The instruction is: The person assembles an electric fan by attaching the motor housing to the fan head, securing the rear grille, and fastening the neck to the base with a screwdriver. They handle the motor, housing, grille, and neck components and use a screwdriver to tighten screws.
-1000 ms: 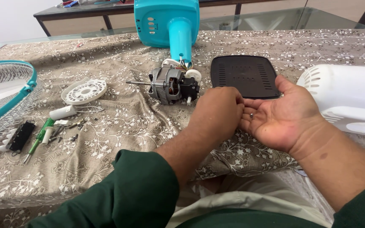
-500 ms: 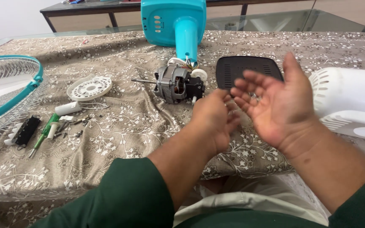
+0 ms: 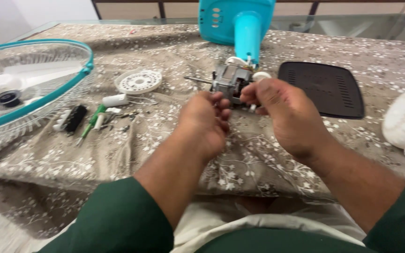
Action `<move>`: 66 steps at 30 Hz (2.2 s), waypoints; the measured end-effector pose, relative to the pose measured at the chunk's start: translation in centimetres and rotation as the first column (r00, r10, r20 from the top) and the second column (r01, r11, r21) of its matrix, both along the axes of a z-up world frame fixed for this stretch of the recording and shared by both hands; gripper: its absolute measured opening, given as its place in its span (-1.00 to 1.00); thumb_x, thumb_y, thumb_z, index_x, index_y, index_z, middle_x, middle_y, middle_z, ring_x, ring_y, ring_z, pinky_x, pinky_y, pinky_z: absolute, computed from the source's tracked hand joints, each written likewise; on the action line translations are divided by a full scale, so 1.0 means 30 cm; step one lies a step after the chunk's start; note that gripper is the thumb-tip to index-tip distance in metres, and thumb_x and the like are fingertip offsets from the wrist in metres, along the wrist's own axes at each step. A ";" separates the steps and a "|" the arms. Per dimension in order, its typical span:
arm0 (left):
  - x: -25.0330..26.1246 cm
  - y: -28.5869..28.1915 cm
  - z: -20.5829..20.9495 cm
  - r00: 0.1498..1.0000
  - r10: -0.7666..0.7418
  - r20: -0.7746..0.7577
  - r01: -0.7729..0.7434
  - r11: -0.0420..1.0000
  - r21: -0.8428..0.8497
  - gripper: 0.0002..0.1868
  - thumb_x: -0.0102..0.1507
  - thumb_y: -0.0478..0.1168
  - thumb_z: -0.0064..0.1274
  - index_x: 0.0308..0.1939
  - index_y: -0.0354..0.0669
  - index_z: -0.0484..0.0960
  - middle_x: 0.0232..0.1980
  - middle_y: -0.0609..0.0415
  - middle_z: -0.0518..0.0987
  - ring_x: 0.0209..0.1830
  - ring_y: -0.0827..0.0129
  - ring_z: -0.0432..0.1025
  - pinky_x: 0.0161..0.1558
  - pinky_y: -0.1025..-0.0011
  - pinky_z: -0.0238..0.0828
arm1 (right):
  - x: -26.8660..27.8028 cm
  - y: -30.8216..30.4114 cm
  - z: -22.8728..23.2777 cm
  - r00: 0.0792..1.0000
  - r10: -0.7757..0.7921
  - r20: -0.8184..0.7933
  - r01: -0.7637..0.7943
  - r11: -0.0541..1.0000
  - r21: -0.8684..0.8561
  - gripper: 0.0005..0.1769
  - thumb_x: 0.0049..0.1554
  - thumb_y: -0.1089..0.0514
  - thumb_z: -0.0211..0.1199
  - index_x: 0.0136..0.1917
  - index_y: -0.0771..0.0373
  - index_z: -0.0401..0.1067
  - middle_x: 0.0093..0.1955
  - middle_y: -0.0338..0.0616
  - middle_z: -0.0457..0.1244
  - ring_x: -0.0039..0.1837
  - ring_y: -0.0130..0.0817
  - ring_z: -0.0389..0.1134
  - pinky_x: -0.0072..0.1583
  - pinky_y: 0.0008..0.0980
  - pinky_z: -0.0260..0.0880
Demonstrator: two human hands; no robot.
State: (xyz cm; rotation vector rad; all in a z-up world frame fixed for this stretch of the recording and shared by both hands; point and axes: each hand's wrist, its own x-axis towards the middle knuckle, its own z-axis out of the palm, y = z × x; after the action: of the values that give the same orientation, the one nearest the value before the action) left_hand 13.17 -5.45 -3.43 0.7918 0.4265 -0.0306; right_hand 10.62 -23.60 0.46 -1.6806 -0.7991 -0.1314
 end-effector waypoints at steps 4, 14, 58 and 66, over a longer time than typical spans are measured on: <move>-0.051 0.243 0.031 0.970 0.214 0.115 -0.223 0.972 0.072 -0.58 0.41 0.12 -0.30 -0.24 -0.06 0.52 -0.45 0.22 0.40 -0.56 0.46 0.21 -0.48 0.42 0.06 | -0.020 0.083 -0.002 0.993 -0.116 0.005 0.106 0.889 -0.446 -0.54 0.11 -0.18 0.25 0.14 0.13 0.54 0.08 -0.13 0.43 0.13 -0.29 0.41 0.14 -0.23 0.44; -0.179 0.587 0.049 0.915 0.396 0.073 -0.403 0.893 0.202 -0.39 0.38 0.31 -0.37 -0.05 -0.09 0.55 -0.24 0.12 0.54 -0.32 0.33 0.42 -0.35 0.42 0.26 | -0.029 0.256 -0.016 0.983 0.092 0.160 0.052 0.690 -0.721 -0.48 0.02 -0.24 0.39 0.18 -0.01 0.51 0.19 -0.22 0.36 0.14 -0.23 0.42 0.19 -0.17 0.43; -0.014 0.202 0.138 0.934 -0.331 0.137 -0.206 -0.182 0.962 -0.27 0.05 -0.22 0.27 0.30 -0.02 0.40 0.38 -0.13 0.34 0.40 0.02 0.22 0.36 0.16 0.18 | 0.197 -0.076 0.018 0.846 -0.461 0.266 0.517 0.588 -0.623 0.25 -0.20 -0.25 0.66 0.55 0.15 0.06 0.41 0.06 0.21 0.37 -0.12 0.27 0.32 -0.09 0.31; 0.136 0.216 0.023 0.977 -0.154 0.145 -0.192 -0.358 0.914 -0.34 0.24 -0.15 0.05 0.44 0.03 0.32 0.39 -0.15 0.37 0.44 -0.14 0.14 0.37 -0.06 0.01 | 0.213 -0.038 -0.058 0.873 -0.421 0.247 0.484 0.680 -0.551 0.22 -0.23 -0.23 0.65 0.51 0.22 0.11 0.30 0.01 0.30 0.28 -0.18 0.38 0.34 -0.16 0.36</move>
State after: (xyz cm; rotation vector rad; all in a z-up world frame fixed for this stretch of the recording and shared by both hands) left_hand 17.25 1.05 -2.74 2.6524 0.1082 0.6040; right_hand 17.03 -24.75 -1.28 -2.4904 -0.4912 -0.3390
